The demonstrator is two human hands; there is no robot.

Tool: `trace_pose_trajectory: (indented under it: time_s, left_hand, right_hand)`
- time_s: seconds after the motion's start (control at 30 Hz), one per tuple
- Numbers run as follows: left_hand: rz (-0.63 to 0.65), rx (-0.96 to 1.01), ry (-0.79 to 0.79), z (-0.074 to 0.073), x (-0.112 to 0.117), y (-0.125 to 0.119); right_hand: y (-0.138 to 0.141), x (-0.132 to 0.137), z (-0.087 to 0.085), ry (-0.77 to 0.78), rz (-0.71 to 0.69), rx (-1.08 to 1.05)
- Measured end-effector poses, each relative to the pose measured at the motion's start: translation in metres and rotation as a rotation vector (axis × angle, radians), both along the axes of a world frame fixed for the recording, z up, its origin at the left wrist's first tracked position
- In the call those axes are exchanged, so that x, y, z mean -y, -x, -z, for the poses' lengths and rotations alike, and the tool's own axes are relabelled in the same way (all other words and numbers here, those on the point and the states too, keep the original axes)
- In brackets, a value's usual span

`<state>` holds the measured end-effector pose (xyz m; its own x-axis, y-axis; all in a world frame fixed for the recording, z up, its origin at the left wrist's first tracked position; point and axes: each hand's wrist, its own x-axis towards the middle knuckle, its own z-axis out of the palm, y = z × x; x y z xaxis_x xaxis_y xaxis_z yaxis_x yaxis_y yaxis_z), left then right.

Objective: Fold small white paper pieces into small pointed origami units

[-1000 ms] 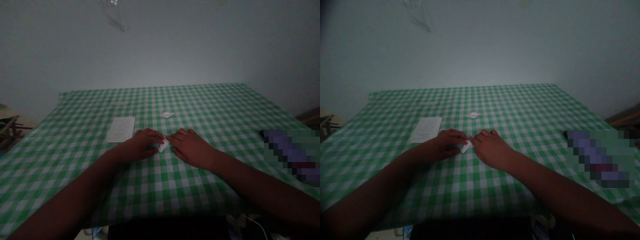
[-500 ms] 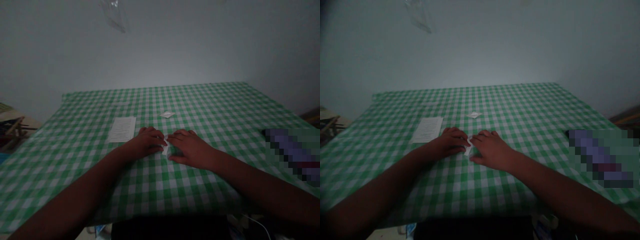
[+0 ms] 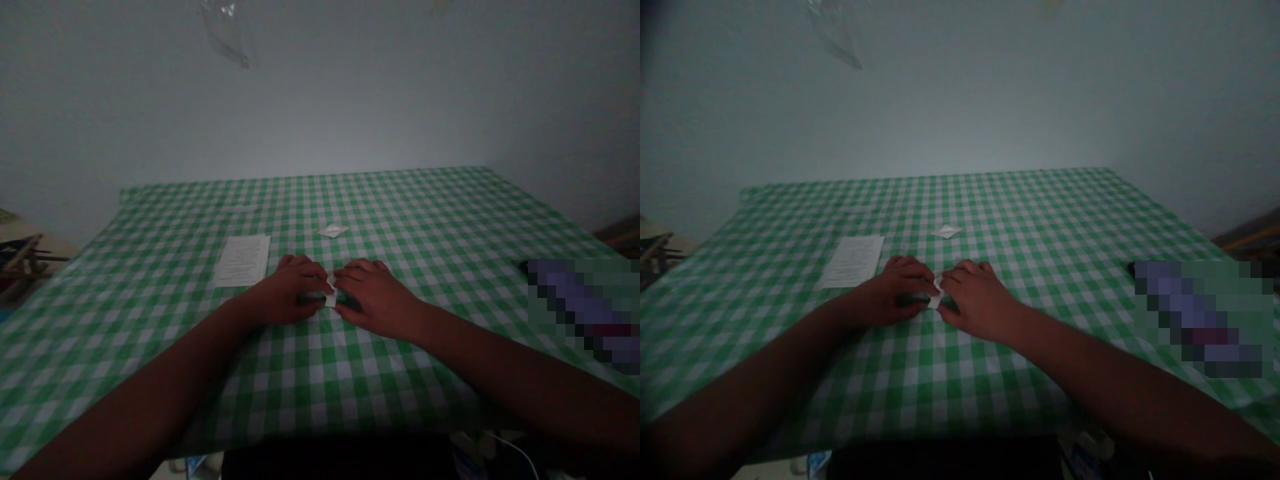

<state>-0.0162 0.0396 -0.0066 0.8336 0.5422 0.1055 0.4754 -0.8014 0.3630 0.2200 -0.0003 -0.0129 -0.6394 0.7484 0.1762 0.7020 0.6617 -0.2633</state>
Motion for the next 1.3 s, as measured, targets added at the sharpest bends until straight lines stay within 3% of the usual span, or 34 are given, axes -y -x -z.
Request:
trace_pose_trajectory:
  time_s: [0.3, 0.67, 0.93, 1.3]
  left_hand:
    - [0.001, -0.011, -0.004, -0.002, 0.004, -0.005]
    - [-0.171, 0.029, 0.172, -0.002, 0.009, -0.012]
    - [-0.338, 0.038, 0.169, 0.001, 0.015, -0.026]
    - [-0.337, 0.076, 0.212, 0.009, 0.010, -0.023]
  right_hand:
    - [-0.001, 0.002, -0.003, 0.010, -0.021, 0.019]
    - [-0.004, -0.003, 0.001, 0.086, -0.003, -0.075]
    - [0.003, -0.002, 0.002, 0.074, 0.029, -0.089]
    - [0.013, 0.001, 0.006, 0.059, 0.163, -0.093]
